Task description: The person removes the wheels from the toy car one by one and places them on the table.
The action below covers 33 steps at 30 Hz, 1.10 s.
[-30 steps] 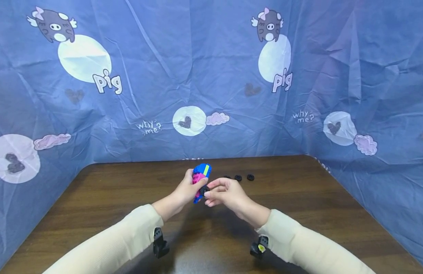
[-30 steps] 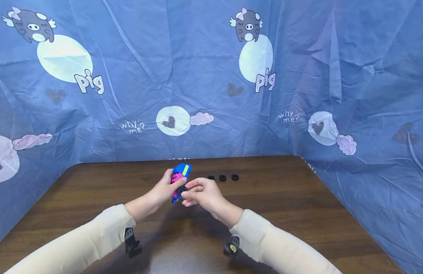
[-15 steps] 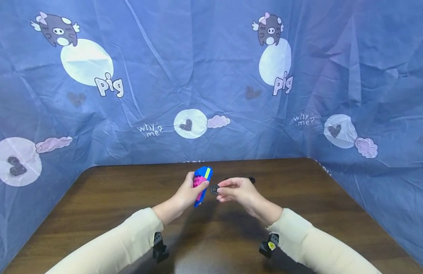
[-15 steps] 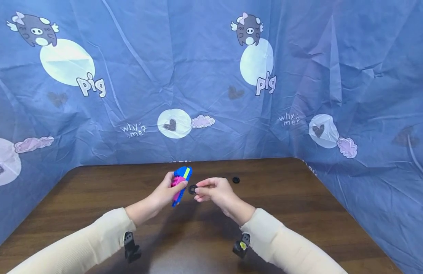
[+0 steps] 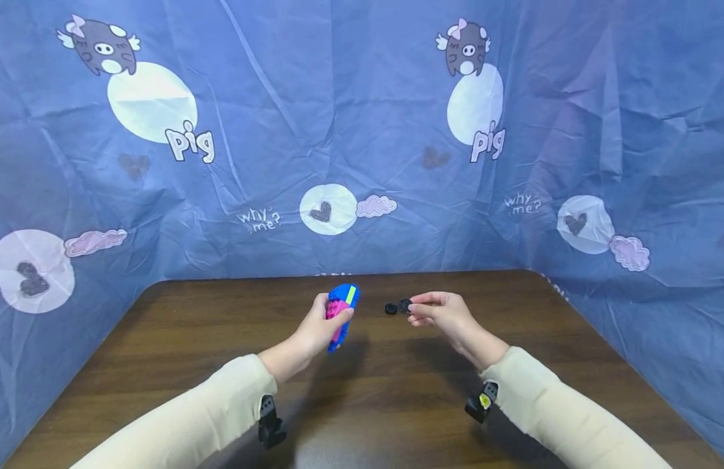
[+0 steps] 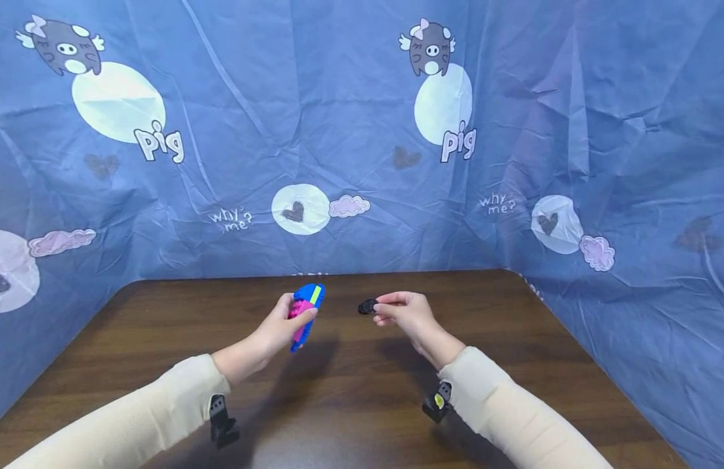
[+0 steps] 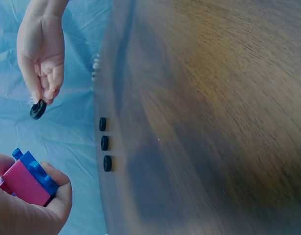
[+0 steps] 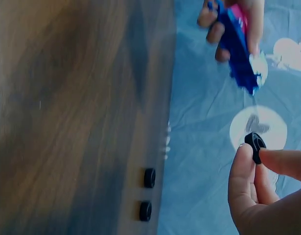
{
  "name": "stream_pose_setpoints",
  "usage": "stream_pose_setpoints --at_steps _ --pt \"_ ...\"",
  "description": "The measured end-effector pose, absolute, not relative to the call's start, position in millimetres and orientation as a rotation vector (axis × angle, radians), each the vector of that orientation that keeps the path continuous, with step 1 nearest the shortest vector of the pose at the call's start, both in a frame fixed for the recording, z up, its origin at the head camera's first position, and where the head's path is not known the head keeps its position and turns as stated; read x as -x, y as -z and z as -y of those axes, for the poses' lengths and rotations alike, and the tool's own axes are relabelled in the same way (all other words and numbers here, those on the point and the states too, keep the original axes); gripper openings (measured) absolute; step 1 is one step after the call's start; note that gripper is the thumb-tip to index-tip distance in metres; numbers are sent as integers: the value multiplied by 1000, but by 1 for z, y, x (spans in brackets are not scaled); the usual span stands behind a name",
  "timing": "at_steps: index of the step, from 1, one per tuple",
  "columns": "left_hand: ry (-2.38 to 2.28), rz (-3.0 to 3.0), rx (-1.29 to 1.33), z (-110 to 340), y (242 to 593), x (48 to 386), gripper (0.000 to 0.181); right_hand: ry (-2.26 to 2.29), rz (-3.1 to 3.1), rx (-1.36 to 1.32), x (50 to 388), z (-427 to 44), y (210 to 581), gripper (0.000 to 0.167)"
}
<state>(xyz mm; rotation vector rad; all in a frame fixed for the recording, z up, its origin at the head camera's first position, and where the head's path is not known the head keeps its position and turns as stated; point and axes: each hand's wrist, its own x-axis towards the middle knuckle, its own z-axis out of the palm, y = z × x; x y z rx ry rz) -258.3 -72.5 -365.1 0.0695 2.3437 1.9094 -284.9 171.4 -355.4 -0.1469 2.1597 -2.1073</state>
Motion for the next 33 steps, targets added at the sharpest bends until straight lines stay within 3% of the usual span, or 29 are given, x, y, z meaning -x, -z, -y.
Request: stream_pose_setpoints --at_steps 17,33 --pt "-1949 -2340 -138 75 371 259 43 2193 -2124 -122 315 -197 356 36" --pt "-1962 -2322 -142 73 374 254 43 2271 -2139 -420 359 -233 383 33"
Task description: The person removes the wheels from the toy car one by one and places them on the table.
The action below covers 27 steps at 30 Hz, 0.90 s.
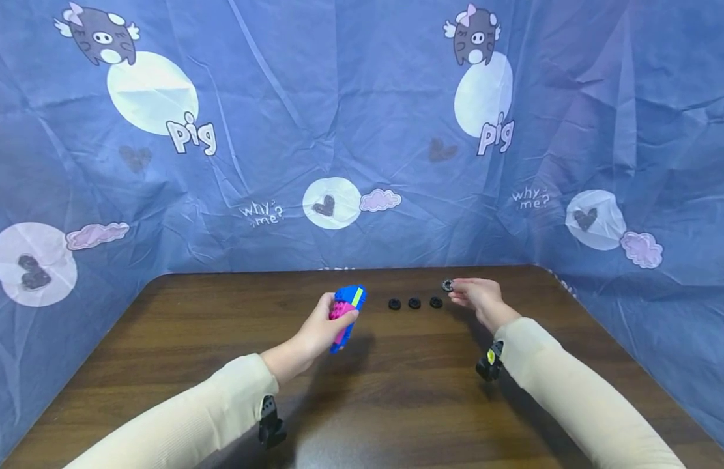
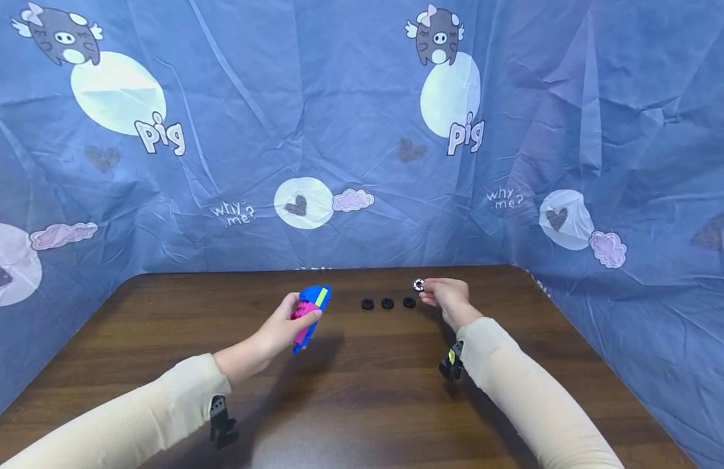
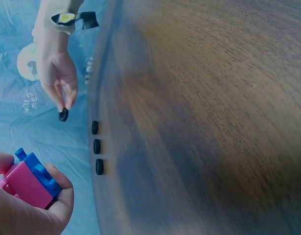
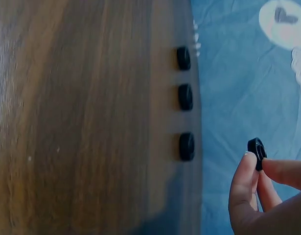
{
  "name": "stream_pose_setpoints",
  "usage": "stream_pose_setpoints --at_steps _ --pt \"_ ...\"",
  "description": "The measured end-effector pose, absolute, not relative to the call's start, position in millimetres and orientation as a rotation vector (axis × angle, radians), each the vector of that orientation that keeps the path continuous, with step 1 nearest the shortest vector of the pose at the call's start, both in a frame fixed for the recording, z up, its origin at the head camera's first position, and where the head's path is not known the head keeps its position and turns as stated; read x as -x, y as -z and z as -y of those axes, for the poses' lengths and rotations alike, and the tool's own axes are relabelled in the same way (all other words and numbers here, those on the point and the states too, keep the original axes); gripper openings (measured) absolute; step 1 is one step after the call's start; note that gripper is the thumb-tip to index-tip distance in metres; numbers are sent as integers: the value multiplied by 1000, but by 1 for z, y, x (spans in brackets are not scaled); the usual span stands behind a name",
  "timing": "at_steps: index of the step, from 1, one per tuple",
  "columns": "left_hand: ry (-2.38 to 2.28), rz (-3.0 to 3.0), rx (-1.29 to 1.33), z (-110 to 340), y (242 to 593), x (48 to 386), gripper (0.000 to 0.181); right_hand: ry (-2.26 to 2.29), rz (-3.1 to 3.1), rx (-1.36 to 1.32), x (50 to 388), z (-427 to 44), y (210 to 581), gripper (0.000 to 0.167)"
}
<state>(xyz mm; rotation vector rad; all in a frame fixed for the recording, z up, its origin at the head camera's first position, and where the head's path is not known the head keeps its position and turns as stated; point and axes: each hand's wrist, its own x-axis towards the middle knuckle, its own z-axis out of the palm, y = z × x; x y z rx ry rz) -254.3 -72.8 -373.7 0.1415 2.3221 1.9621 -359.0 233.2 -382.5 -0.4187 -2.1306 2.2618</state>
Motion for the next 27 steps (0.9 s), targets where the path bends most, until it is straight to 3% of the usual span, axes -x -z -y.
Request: stream_pose_setpoints --at_steps 12,19,27 --pt "-1985 -2316 -130 78 375 256 39 -2268 2097 649 370 -251 405 15" --pt "-1969 -2291 -123 77 376 252 42 -2110 2203 766 377 -258 417 36" --pt "-1970 -2277 -110 77 375 251 41 -1974 2283 790 384 -257 418 38"
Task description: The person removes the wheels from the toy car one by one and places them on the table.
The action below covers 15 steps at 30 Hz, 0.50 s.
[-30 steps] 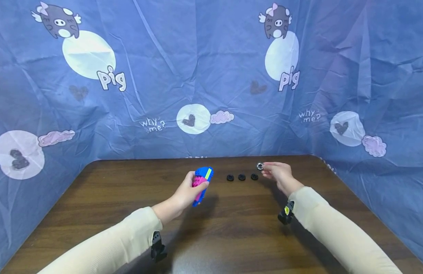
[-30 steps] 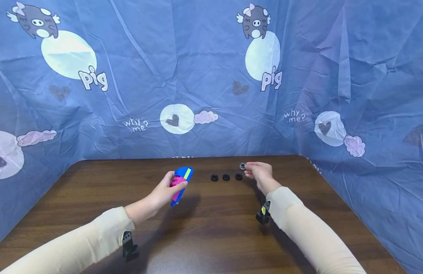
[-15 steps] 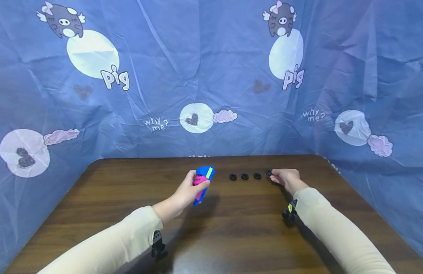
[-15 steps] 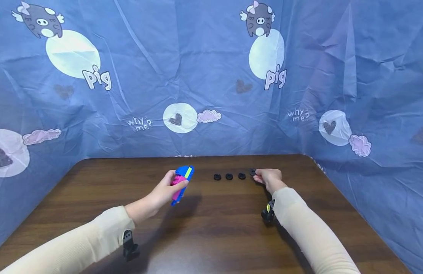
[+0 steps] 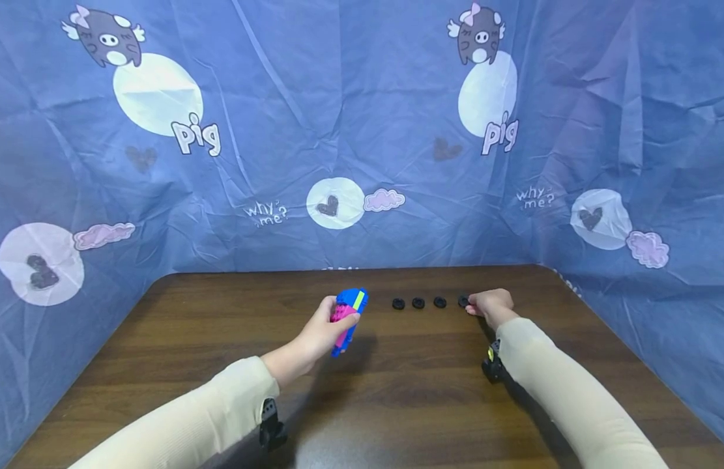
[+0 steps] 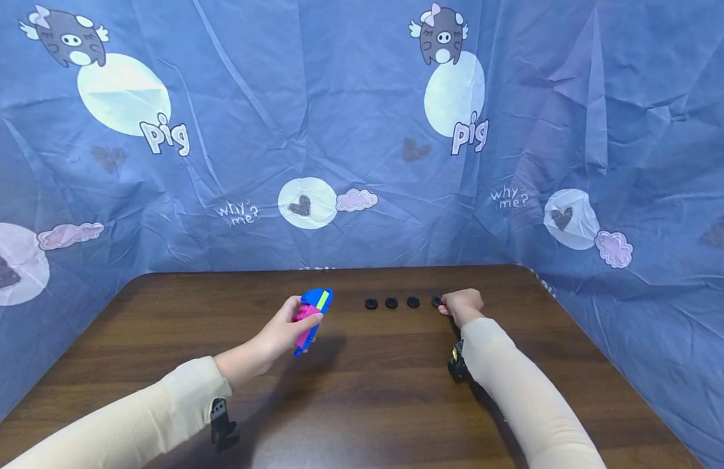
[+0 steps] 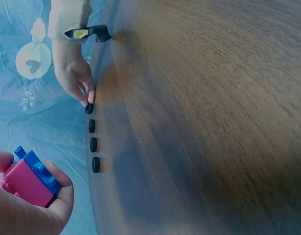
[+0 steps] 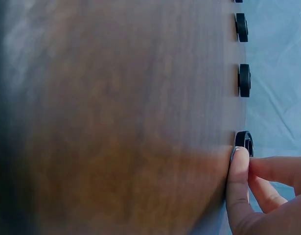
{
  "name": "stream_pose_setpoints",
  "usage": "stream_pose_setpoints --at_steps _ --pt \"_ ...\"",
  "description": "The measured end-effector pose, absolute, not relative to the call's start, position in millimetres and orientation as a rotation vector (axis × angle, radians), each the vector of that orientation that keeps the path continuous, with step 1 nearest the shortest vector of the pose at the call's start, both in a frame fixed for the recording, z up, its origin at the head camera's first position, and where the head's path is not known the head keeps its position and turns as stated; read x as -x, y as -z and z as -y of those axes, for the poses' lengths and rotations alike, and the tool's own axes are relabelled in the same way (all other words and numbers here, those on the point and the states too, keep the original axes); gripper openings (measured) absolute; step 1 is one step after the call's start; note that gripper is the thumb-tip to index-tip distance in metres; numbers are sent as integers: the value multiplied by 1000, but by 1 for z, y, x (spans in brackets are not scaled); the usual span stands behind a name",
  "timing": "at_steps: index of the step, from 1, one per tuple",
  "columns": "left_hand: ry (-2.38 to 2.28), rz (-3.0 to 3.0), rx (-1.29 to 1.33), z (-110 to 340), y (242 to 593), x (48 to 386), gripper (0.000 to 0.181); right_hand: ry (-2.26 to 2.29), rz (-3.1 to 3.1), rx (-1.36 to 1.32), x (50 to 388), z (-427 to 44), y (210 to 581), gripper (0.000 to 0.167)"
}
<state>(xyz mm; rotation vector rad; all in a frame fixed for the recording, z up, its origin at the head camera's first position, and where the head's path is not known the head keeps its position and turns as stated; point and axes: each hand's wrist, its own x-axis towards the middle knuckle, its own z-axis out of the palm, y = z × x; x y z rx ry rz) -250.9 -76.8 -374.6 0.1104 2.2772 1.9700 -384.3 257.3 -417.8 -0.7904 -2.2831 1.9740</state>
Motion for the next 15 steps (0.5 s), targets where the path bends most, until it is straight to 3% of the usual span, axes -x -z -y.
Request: stream_pose_setpoints --at_steps 15 --pt "-1906 -2282 -90 74 378 251 48 -1834 2400 790 387 -254 419 43"
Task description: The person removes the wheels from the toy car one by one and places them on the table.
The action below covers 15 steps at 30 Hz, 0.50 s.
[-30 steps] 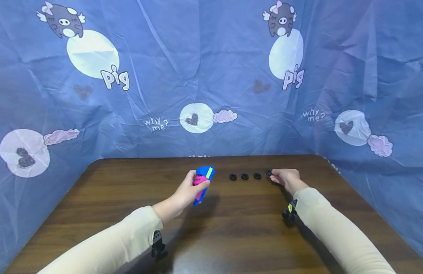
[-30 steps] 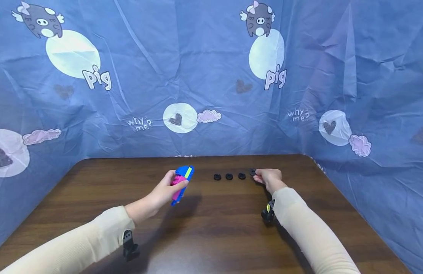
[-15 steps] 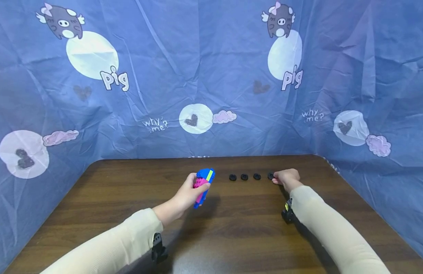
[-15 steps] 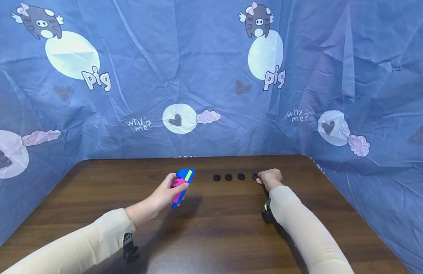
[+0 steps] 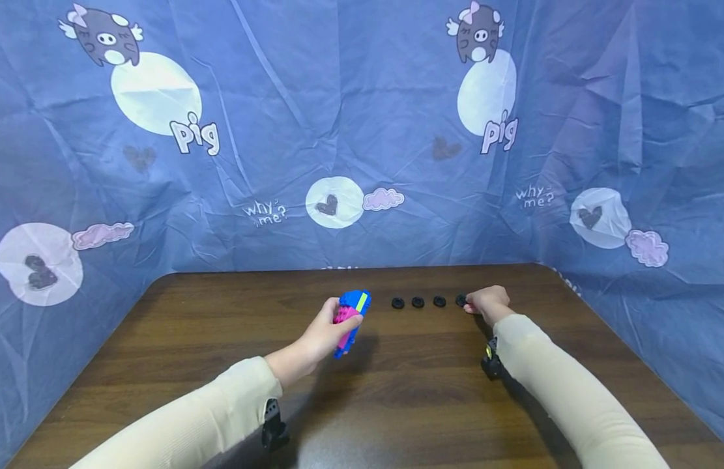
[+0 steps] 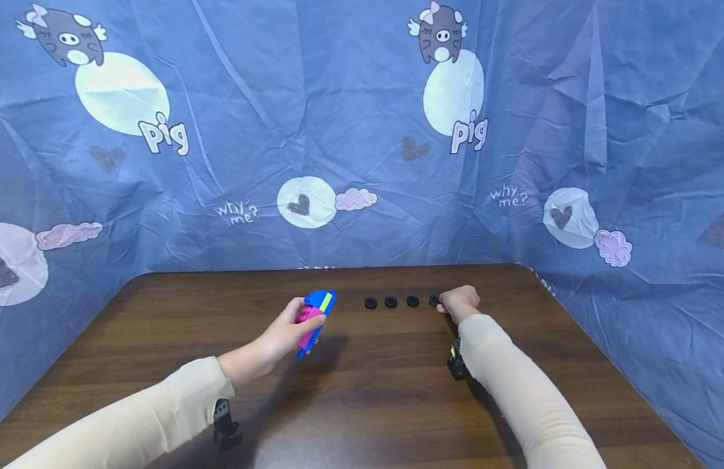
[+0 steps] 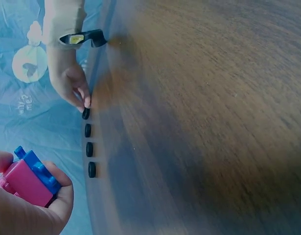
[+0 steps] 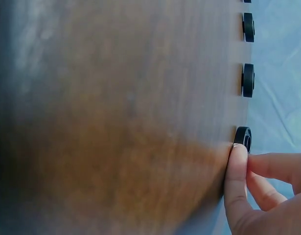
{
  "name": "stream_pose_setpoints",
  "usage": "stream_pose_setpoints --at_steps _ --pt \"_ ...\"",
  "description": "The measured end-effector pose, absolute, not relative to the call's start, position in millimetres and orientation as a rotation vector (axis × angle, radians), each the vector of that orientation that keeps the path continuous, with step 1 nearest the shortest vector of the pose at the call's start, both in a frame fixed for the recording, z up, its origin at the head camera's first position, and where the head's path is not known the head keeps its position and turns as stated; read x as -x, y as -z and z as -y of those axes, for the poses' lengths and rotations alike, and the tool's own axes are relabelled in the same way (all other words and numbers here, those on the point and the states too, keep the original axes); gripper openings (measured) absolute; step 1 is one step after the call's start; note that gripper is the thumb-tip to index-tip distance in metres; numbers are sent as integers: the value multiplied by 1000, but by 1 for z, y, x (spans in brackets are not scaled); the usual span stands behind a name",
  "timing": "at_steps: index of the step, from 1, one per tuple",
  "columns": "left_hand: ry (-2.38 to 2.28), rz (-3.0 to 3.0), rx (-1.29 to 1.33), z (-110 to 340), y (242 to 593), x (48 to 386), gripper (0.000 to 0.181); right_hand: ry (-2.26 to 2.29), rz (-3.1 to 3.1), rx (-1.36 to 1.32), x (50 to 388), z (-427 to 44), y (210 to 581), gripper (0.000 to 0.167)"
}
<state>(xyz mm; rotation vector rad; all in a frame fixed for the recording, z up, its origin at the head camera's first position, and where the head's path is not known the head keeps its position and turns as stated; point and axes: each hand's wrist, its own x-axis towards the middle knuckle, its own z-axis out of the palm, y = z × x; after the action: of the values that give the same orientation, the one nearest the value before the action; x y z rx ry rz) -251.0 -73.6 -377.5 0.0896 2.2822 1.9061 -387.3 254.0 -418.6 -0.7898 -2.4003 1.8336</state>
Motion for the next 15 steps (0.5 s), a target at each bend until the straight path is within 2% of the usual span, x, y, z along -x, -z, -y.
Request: stream_pose_setpoints --at_steps 8,15 --pt "-1904 -2290 -93 74 376 248 49 -1723 2482 770 383 -253 412 49" --pt "-1902 -2291 -92 75 376 248 48 -1800 2464 770 380 -253 408 53"
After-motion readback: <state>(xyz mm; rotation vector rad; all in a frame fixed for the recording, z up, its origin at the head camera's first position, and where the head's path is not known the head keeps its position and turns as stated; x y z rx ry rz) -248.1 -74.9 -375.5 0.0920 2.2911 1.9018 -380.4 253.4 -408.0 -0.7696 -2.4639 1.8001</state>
